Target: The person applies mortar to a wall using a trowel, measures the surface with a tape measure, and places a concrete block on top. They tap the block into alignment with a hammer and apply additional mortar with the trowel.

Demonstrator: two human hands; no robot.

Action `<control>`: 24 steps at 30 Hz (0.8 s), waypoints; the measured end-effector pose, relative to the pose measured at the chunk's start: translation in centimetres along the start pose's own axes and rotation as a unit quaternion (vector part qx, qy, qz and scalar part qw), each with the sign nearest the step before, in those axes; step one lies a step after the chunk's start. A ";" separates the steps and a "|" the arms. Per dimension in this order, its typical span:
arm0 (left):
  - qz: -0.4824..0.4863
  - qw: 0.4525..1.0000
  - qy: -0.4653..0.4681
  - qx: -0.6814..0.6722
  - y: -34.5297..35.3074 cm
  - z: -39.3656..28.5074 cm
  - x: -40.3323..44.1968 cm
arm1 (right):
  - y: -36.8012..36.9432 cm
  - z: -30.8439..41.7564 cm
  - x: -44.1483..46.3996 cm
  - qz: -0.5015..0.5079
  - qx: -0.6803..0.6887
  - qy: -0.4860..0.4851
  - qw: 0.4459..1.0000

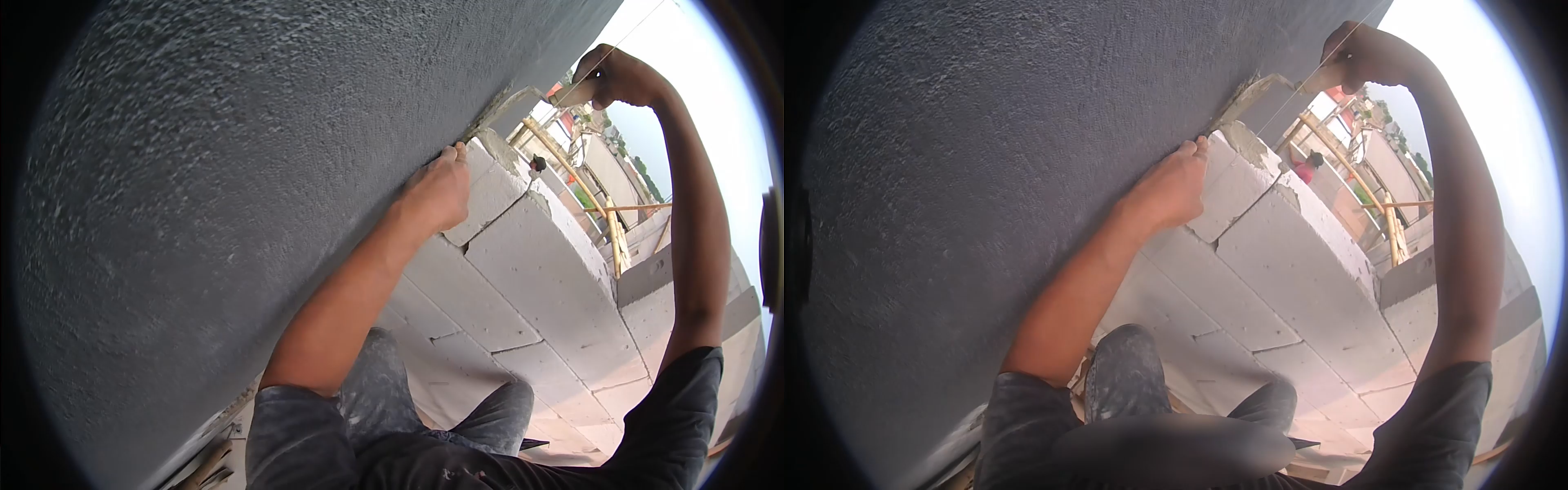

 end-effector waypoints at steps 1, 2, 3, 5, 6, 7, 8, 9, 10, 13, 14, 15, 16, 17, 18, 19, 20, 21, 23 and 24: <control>0.002 1.000 0.003 0.000 0.0 0.0 0.0 | 0.1 -0.1 0.3 -0.014 0.041 -0.012 0.999; 0.002 1.000 0.001 -0.003 0.0 0.0 -0.1 | 0.4 -0.1 0.7 -0.027 0.082 -0.025 0.996; -0.001 1.000 0.005 -0.003 -0.1 0.0 -0.1 | 1.2 0.0 1.0 -0.025 0.080 -0.026 0.996; -0.006 1.000 0.004 -0.007 -0.1 -0.2 -0.5 | 1.6 0.7 1.3 -0.115 -0.007 -0.031 0.993; -0.001 1.000 -0.007 -0.002 -0.1 -0.4 -0.8 | 1.9 1.7 1.7 -0.041 0.014 0.009 0.999; 0.002 1.000 -0.017 0.004 -0.2 -0.5 -1.0 | 1.9 1.5 1.8 -0.040 0.012 0.005 0.999; -0.001 1.000 -0.021 0.002 -0.1 -0.5 -1.0 | 1.7 1.0 1.6 -0.062 0.030 -0.019 0.997; -0.007 1.000 -0.018 0.023 0.2 -0.5 -1.0 | 1.4 0.5 1.6 -0.082 0.047 -0.043 0.995; -0.012 0.999 -0.017 0.043 0.4 -0.4 -1.0 | 1.4 0.0 1.4 -0.079 0.044 -0.049 0.995; -0.050 0.996 -0.017 0.068 1.0 -0.3 -0.8 | 0.3 -2.0 -0.7 -0.115 0.086 -0.012 0.990; -0.051 0.996 -0.016 0.064 1.4 -0.3 -0.6 | 0.0 -2.2 -1.3 -0.119 0.062 -0.012 0.991; -0.071 0.994 -0.019 0.080 1.5 -0.2 -0.6 | -0.4 -2.1 -1.8 -0.125 0.040 -0.014 0.991; -0.089 0.991 -0.021 0.097 1.6 -0.2 -0.5 | -0.7 -1.9 -2.1 -0.124 0.046 -0.011 0.991; -0.089 0.991 -0.019 0.097 2.0 -0.2 -0.4 | -0.8 -2.0 -1.8 -0.125 0.045 -0.010 0.991; -0.092 0.990 -0.020 0.101 1.9 -0.2 -0.4 | -0.7 -1.6 -1.2 -0.110 0.063 -0.003 0.992; -0.095 0.990 -0.022 0.105 1.9 -0.3 -0.5 | -0.6 -1.3 -1.0 -0.095 0.081 0.003 0.992; -0.096 0.990 -0.021 0.106 1.8 -0.3 -0.5 | -0.1 -0.8 -0.6 -0.067 0.109 0.006 0.992; -0.082 0.992 -0.022 0.097 1.8 -0.3 -0.6 | 0.1 -1.3 0.1 -0.070 0.110 0.006 0.992; -0.069 0.993 -0.025 0.090 1.7 -0.2 -0.6 | 1.6 -1.8 3.1 -0.056 0.066 -0.042 0.995; -0.073 0.992 -0.025 0.095 1.6 -0.2 -0.7 | 2.0 -0.9 3.5 -0.058 0.069 -0.063 0.994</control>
Point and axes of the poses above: each hand's wrist, its own x-axis towards the middle knuckle, its own y-axis out of the palm, z = x × y, the point moved 7 cm from there along x, towards the middle knuckle, and after that the axes turned 8 degrees about z, right-handed, at the moved point
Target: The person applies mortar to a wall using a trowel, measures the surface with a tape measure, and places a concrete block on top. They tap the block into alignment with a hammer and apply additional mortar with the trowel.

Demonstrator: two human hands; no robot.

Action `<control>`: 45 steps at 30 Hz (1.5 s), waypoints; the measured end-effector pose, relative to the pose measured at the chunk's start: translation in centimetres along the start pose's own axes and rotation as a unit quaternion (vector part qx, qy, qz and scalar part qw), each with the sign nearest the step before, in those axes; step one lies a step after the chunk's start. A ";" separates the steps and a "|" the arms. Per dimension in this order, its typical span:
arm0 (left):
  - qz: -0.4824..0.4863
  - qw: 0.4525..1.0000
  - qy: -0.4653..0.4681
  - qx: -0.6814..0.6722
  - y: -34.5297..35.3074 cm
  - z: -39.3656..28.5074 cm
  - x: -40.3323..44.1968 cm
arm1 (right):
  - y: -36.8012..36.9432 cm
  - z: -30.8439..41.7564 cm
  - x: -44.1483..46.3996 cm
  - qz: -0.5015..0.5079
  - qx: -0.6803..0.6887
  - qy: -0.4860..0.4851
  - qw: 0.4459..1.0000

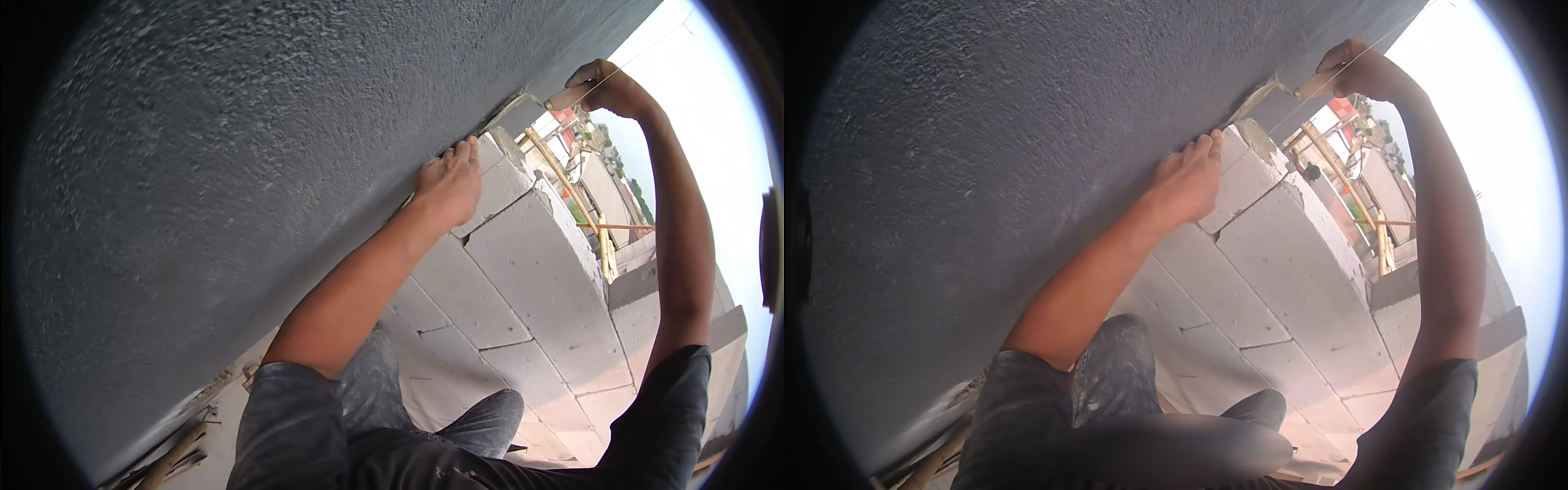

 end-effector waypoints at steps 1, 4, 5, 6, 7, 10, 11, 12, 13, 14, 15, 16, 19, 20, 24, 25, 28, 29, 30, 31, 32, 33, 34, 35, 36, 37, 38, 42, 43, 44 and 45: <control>-0.003 1.000 0.000 0.004 0.0 0.0 0.0 | 0.2 0.4 0.2 -0.001 0.001 0.000 1.000; 0.006 1.000 0.003 -0.005 0.0 0.0 0.1 | 1.5 3.1 0.5 0.047 -0.055 -0.012 0.997; 0.006 1.000 0.006 -0.003 -0.2 0.0 0.2 | 1.8 3.9 -0.1 0.044 -0.055 -0.010 0.997; 0.013 1.000 0.005 -0.009 0.0 0.0 0.3 | 2.2 4.1 -0.6 0.030 -0.039 -0.005 0.999; 0.019 1.000 0.004 -0.015 0.1 0.0 0.3 | 2.5 3.9 -0.6 0.017 -0.025 -0.001 1.000; 0.013 1.000 0.008 -0.003 0.0 0.0 0.1 | 1.8 2.9 -0.7 -0.023 0.010 -0.016 1.000; 0.014 1.000 0.007 -0.002 0.1 0.0 0.0 | 1.3 3.0 -1.0 -0.025 0.014 -0.016 0.999; 0.008 1.000 0.007 -0.001 0.0 0.0 0.0 | 0.7 2.9 -1.3 -0.039 0.026 -0.024 0.999; 0.001 1.000 0.008 -0.001 -0.1 -0.1 0.0 | 0.2 2.7 -1.4 -0.039 0.026 -0.023 0.999; 0.002 1.000 0.010 -0.001 0.0 -0.2 0.1 | -0.5 2.3 -1.7 -0.049 0.057 -0.017 0.997; 0.012 1.000 0.005 -0.003 -0.1 -0.2 0.0 | -1.2 1.8 -2.1 -0.057 0.086 -0.011 0.995; 0.021 1.000 -0.001 -0.005 -0.1 -0.2 0.0 | -2.0 1.1 -2.5 -0.041 0.045 0.020 0.998; 0.007 0.999 0.009 0.033 -0.1 -0.2 -0.1 | -3.1 -0.3 -4.8 -0.073 0.064 0.028 0.995; 0.008 0.999 0.013 0.032 0.0 -0.3 -0.1 | -2.8 -0.9 -5.5 -0.063 0.073 0.040 0.995; 0.030 0.999 0.006 0.036 -0.2 -0.3 0.0 | -1.4 0.0 -8.7 -0.053 -0.044 0.014 0.998; 0.032 0.999 0.006 0.035 -0.3 -0.3 -0.1 | -2.0 -0.7 -9.3 -0.053 -0.042 0.014 0.998; 0.038 0.999 -0.002 0.033 -0.2 -0.3 0.0 | -4.9 -2.2 -12.5 -0.121 0.083 0.028 0.989; 0.044 0.999 0.000 0.032 -0.1 -0.4 -0.1 | -5.9 -2.1 -13.9 -0.130 0.034 0.051 0.990; 0.046 0.999 -0.006 0.019 -0.3 -0.4 -0.2 | -6.1 -2.7 -15.1 -0.135 0.049 0.060 0.988; 0.046 0.999 -0.011 0.008 -0.5 -0.4 -0.2 | -6.3 -2.9 -16.2 -0.142 0.063 0.069 0.985; 0.050 0.999 -0.009 0.007 -0.5 -0.4 -0.3 | -6.3 -2.7 -17.5 -0.140 0.064 0.073 0.985; 0.057 0.998 -0.009 0.000 -0.5 -0.4 -0.2 | -6.1 -2.2 -19.1 -0.130 0.036 0.114 0.984; 0.062 0.998 -0.010 -0.007 -0.5 -0.3 -0.1 | -5.7 -1.6 -20.6 -0.121 0.008 0.153 0.981; 0.063 0.998 -0.009 -0.007 -0.5 -0.2 -0.1 | -4.9 -0.8 -21.9 -0.121 0.008 0.155 0.981; 0.064 0.998 -0.010 -0.007 -0.5 -0.1 -0.1 | -4.3 -0.1 -23.7 -0.156 0.017 0.159 0.975; 0.064 0.998 -0.009 -0.007 -0.5 -0.2 0.0 | -3.8 0.6 -25.5 -0.193 0.026 0.165 0.967; 0.067 0.998 -0.006 -0.004 -0.5 -0.3 0.0 | -3.2 1.3 -26.9 -0.194 0.029 0.169 0.966; 0.061 0.998 -0.006 -0.014 -0.6 -0.1 -0.1 | 0.1 2.5 -33.9 -0.221 0.039 0.269 0.937; 0.055 0.998 -0.008 -0.020 -0.6 -0.1 -0.1 | 1.0 2.9 -36.2 -0.267 0.057 0.273 0.923; 0.061 0.998 -0.006 -0.016 -0.8 -0.2 -0.2 | 2.3 3.0 -38.5 -0.309 0.072 0.289 0.903; 0.072 0.997 -0.015 -0.027 -1.2 -0.3 -0.3 | 3.6 3.2 -41.0 -0.350 0.087 0.306 0.881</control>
Point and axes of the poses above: each hand's wrist, its own x-axis towards the middle knuckle, its own y-axis out of the palm, z = x × y, the point moved 7 cm from there along x, towards the middle knuckle, and after that the axes turned 8 degrees about z, right-handed, at the moved point
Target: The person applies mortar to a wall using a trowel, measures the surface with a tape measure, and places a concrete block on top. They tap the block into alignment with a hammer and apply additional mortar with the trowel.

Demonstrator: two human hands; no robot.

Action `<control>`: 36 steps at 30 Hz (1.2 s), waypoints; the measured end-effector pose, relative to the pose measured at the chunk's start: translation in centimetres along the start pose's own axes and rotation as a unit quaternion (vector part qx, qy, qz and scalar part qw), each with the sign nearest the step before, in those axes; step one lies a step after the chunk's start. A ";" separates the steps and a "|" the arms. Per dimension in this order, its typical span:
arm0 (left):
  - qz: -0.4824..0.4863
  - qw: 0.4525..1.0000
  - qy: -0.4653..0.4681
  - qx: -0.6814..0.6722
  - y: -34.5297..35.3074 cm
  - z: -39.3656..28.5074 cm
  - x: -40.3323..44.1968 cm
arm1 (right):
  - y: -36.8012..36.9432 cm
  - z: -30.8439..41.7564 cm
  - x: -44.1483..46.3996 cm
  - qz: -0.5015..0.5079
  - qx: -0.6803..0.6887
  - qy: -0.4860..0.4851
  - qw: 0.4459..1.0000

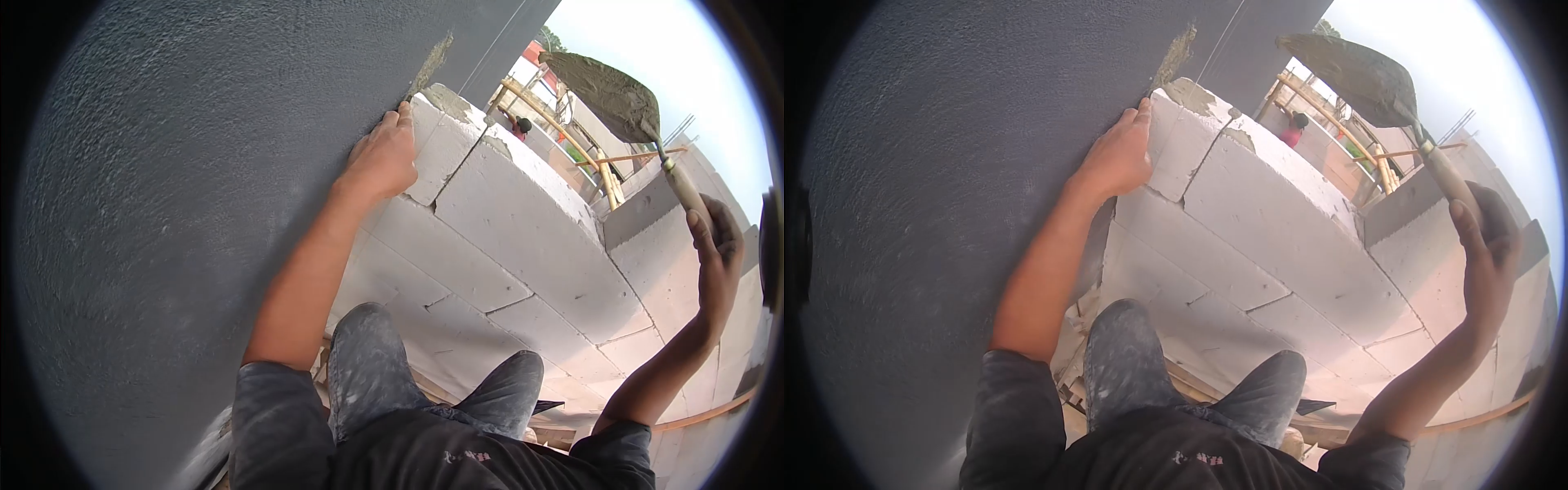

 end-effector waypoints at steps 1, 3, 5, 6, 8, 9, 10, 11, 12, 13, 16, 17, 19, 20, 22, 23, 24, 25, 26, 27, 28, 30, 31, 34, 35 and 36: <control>0.010 1.000 -0.008 -0.010 -0.1 0.0 0.0 | -0.7 -1.3 -2.0 0.000 0.003 0.009 1.000; -0.013 1.000 0.003 0.004 0.2 0.3 0.4 | -0.7 -4.5 -5.5 0.104 0.173 0.040 0.979; -0.030 0.999 0.015 0.019 0.2 0.5 0.7 | -0.6 -7.1 -9.7 0.109 0.245 0.067 0.961; -0.032 0.999 0.002 -0.014 0.0 0.7 0.7 | -0.8 -9.0 -12.0 0.128 0.284 0.093 0.946; -0.017 0.999 -0.008 -0.037 -0.2 0.5 0.6 | -1.2 -11.9 -16.6 0.136 0.300 0.143 0.934; -0.033 0.999 -0.010 -0.042 -0.5 0.2 0.4 | -1.5 -13.3 -19.1 0.143 0.309 0.179 0.923; -0.047 0.998 -0.013 -0.047 -0.6 0.1 0.1 | -2.1 -14.5 -21.5 0.147 0.313 0.202 0.916; -0.056 0.997 -0.009 -0.043 -0.7 0.1 0.2 | -2.7 -15.8 -23.8 0.138 0.314 0.238 0.909; -0.041 0.999 -0.004 -0.035 -0.3 -0.2 0.3 | -3.1 -16.7 -26.1 0.128 0.316 0.272 0.900; -0.052 0.998 -0.011 -0.028 -0.3 -0.4 0.2 | -4.2 -17.4 -28.2 0.118 0.280 0.343 0.889; -0.054 0.999 0.002 -0.006 -0.3 -0.3 0.7 | -7.7 -20.6 -35.1 0.114 0.204 0.423 0.876; -0.060 0.998 -0.009 -0.003 -0.3 -0.7 0.6 | -9.5 -21.2 -37.2 0.105 0.177 0.451 0.869; -0.059 0.998 -0.027 0.013 -0.2 -1.4 0.5 | -11.5 -20.9 -39.5 0.123 0.122 0.503 0.847; -0.057 0.998 -0.033 0.021 -0.1 -1.5 0.5 | -12.5 -20.5 -41.0 0.143 0.064 0.538 0.829; -0.047 0.998 -0.037 0.004 0.2 -1.4 0.5 | -13.8 -21.7 -44.4 0.186 0.016 0.547 0.816; -0.051 0.999 -0.012 -0.010 0.2 -1.9 0.4 | -14.2 -22.1 -46.3 0.199 -0.001 0.569 0.798; -0.050 0.999 0.007 -0.006 0.1 -1.9 1.0 | -13.5 -21.4 -46.9 0.186 -0.022 0.611 0.769; -0.034 0.999 0.021 -0.034 0.7 -1.8 0.6 | -14.6 -21.4 -47.8 0.204 -0.061 0.632 0.745; -0.015 0.998 0.032 -0.053 0.6 -0.1 1.4 | -14.5 -21.7 -49.2 0.214 -0.078 0.604 0.764; -0.014 0.998 0.039 -0.046 0.5 -0.1 1.6 | -14.0 -21.7 -50.0 0.229 -0.115 0.626 0.736; -0.003 0.999 0.028 -0.033 0.7 0.3 1.3 | -14.6 -21.5 -50.5 0.243 -0.168 0.647 0.703; 0.016 0.997 0.053 0.061 -0.3 4.8 4.4 | -13.1 -22.1 -53.1 0.254 -0.198 0.707 0.629; 0.047 0.970 0.118 0.208 0.4 4.1 3.6 | -13.3 -22.6 -55.0 0.271 -0.224 0.710 0.610; 0.030 0.964 0.174 0.197 2.2 -4.5 0.4 | -9.9 -24.4 -59.8 0.272 -0.227 0.742 0.569; 0.017 0.962 0.187 0.196 2.2 -6.9 -1.2 | -8.4 -25.3 -61.9 0.283 -0.212 0.753 0.555; 0.003 0.960 0.199 0.197 2.0 -8.8 -2.3 | -6.5 -26.1 -63.7 0.276 -0.204 0.751 0.565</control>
Point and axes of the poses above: each hand's wrist, its own x-axis towards the middle knuckle, its own y-axis out of the palm, z = x × y, the point moved 7 cm from there along x, towards the middle knuckle, and after that the axes turned 8 degrees about z, right-handed, at the moved point
